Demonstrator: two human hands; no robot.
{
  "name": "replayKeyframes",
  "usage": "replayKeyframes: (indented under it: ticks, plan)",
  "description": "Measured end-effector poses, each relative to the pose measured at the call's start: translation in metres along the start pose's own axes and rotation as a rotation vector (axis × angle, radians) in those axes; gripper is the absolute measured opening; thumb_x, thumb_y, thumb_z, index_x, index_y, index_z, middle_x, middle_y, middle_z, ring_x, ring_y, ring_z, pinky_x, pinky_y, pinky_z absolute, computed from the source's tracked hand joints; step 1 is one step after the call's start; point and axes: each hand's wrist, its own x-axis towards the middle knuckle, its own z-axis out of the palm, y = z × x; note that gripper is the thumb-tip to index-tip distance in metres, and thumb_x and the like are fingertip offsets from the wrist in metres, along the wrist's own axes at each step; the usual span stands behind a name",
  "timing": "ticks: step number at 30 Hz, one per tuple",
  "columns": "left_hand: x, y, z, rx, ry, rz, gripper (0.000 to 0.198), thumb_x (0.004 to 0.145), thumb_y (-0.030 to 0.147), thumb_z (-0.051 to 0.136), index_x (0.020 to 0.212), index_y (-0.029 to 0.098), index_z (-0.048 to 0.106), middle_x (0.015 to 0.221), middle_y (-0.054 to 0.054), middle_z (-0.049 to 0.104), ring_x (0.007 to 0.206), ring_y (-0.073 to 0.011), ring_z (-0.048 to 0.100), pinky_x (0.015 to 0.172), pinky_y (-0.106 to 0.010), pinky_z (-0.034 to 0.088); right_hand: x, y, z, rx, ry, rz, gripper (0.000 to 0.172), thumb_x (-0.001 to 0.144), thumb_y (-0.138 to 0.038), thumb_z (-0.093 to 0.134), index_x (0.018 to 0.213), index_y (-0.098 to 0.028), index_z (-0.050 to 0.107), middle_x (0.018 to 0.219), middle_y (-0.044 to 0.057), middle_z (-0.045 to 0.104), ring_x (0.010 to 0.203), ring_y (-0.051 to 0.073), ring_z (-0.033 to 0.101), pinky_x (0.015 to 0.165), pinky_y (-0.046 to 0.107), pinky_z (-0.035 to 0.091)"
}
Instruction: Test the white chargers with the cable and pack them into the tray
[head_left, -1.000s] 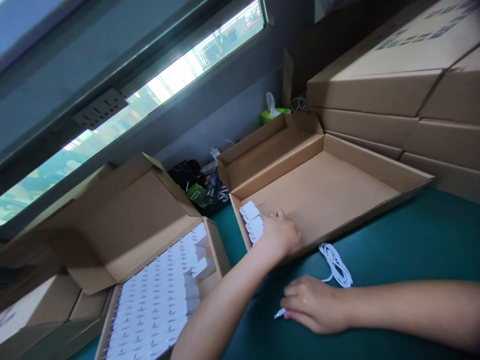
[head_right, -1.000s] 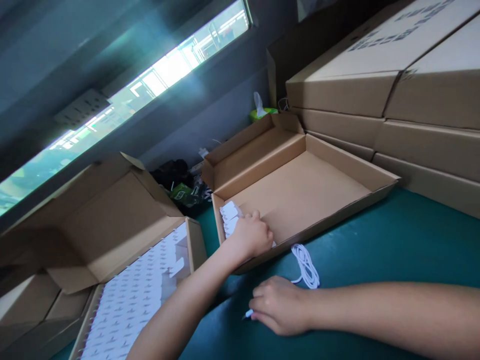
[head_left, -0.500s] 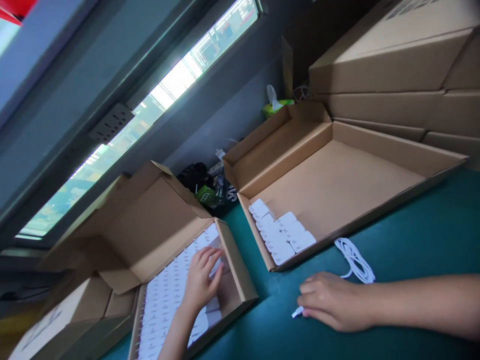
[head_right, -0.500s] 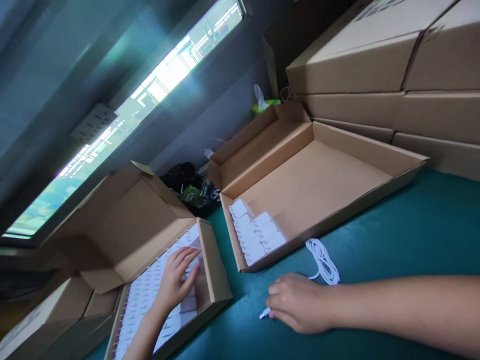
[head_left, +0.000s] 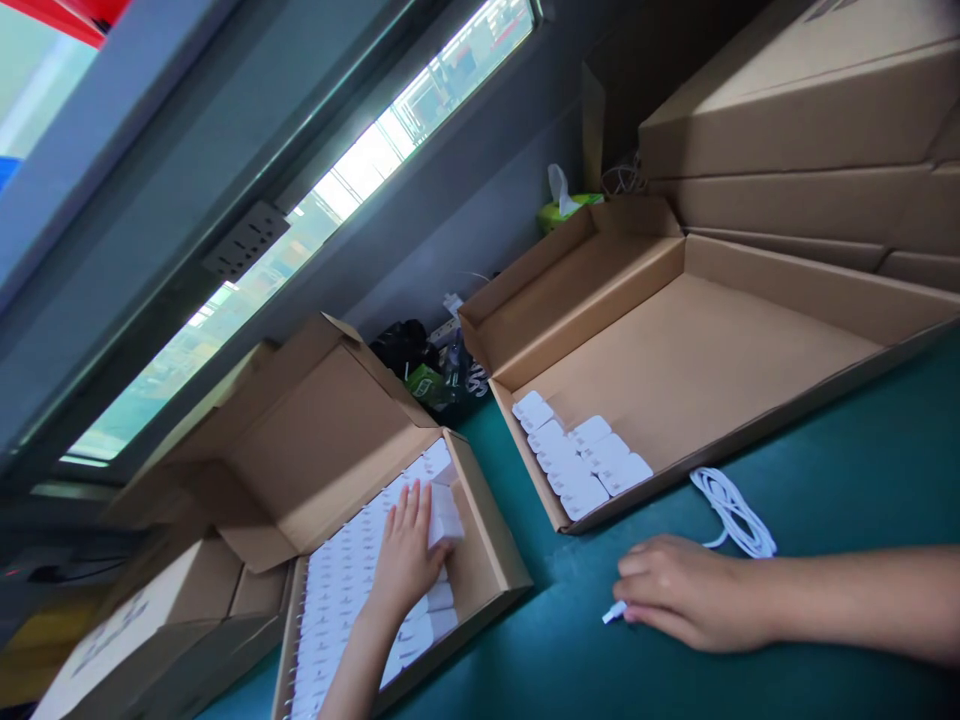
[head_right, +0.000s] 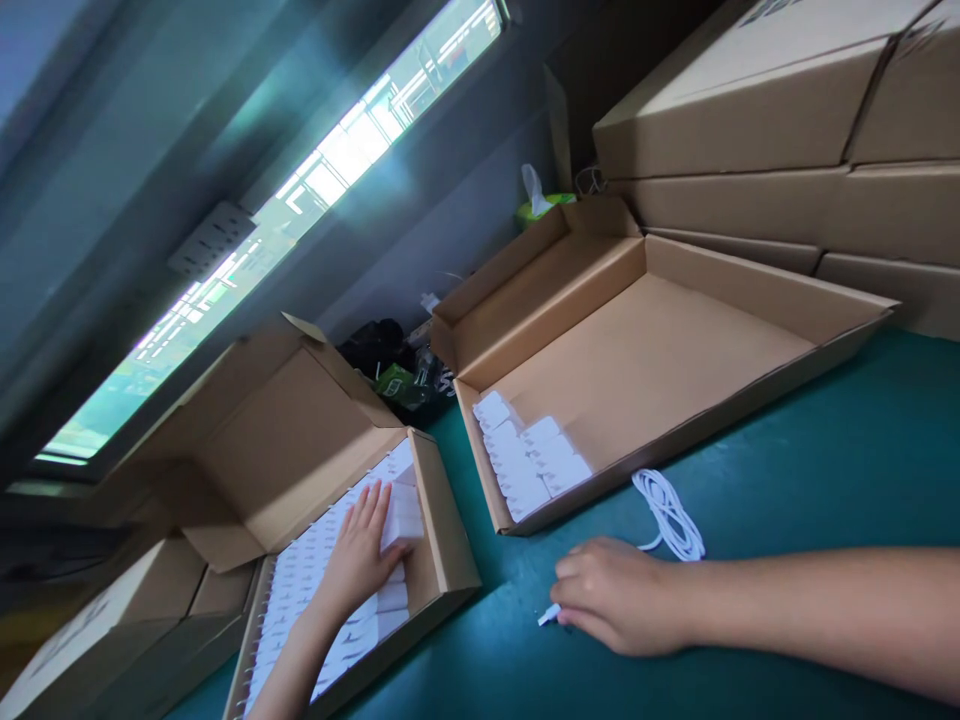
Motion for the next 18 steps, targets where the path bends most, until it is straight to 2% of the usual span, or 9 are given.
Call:
replayKeyframes:
  ticks: [3, 7, 11, 13, 15, 18]
  plan:
    - [0.004, 0.003, 0.006, 0.062, -0.072, -0.017, 0.071, 0.069, 0.016, 0.045, 0.135, 0.005, 0.023, 0.138, -0.019, 0.033, 0.13, -0.0303, 0.023, 0.101, -0.05, 0.027, 0.0, 0.001, 0.0, -0.025, -0.003, -0.015, 0.024, 0.087, -0.022, 0.037, 0.079, -0.016, 0.059, 0.069, 0.003, 0.056, 0.062, 0.014, 0.051, 0.058, 0.026, 0.032]
    - [0.006, 0.013, 0.007, 0.14, -0.104, -0.017, 0.068, 0.069, 0.016, 0.043, 0.133, -0.003, 0.027, 0.137, -0.022, 0.033, 0.129, -0.0307, 0.026, 0.103, -0.048, 0.023, 0.0, 0.004, 0.0, -0.071, -0.021, -0.027, 0.027, 0.089, -0.025, 0.035, 0.079, -0.016, 0.059, 0.069, 0.003, 0.056, 0.062, 0.014, 0.05, 0.058, 0.026, 0.032]
    - [0.011, 0.012, 0.006, 0.128, -0.088, 0.005, 0.064, 0.073, 0.024, 0.045, 0.13, -0.002, 0.03, 0.134, -0.024, 0.037, 0.125, -0.0331, 0.032, 0.102, -0.051, 0.022, -0.003, 0.008, -0.001, -0.097, -0.037, -0.049, 0.031, 0.091, -0.028, 0.033, 0.08, -0.015, 0.059, 0.07, 0.005, 0.056, 0.063, 0.013, 0.049, 0.06, 0.026, 0.032]
    - [0.015, 0.008, 0.006, 0.067, -0.062, 0.01, 0.063, 0.074, 0.032, 0.049, 0.127, 0.003, 0.035, 0.129, -0.023, 0.042, 0.119, -0.033, 0.039, 0.101, -0.05, 0.024, -0.005, 0.01, -0.002, -0.092, -0.039, -0.061, 0.032, 0.092, -0.028, 0.032, 0.08, -0.014, 0.058, 0.07, 0.005, 0.055, 0.063, 0.013, 0.048, 0.06, 0.026, 0.032]
    - [0.018, 0.006, 0.004, -0.03, -0.041, 0.022, 0.065, 0.068, 0.039, 0.056, 0.121, 0.005, 0.04, 0.12, -0.019, 0.048, 0.111, -0.0313, 0.046, 0.096, -0.041, 0.034, -0.007, 0.011, -0.003, -0.081, -0.033, -0.068, 0.031, 0.092, -0.027, 0.032, 0.083, -0.014, 0.059, 0.071, 0.004, 0.055, 0.064, 0.013, 0.048, 0.06, 0.025, 0.032]
    - [0.022, 0.009, 0.0, -0.097, -0.026, -0.014, 0.063, 0.068, 0.04, 0.058, 0.118, 0.005, 0.04, 0.113, -0.016, 0.047, 0.107, -0.0299, 0.047, 0.093, -0.038, 0.037, -0.009, 0.011, -0.004, -0.078, -0.01, -0.072, 0.031, 0.093, -0.027, 0.032, 0.087, -0.014, 0.06, 0.071, 0.004, 0.056, 0.065, 0.013, 0.048, 0.06, 0.025, 0.033]
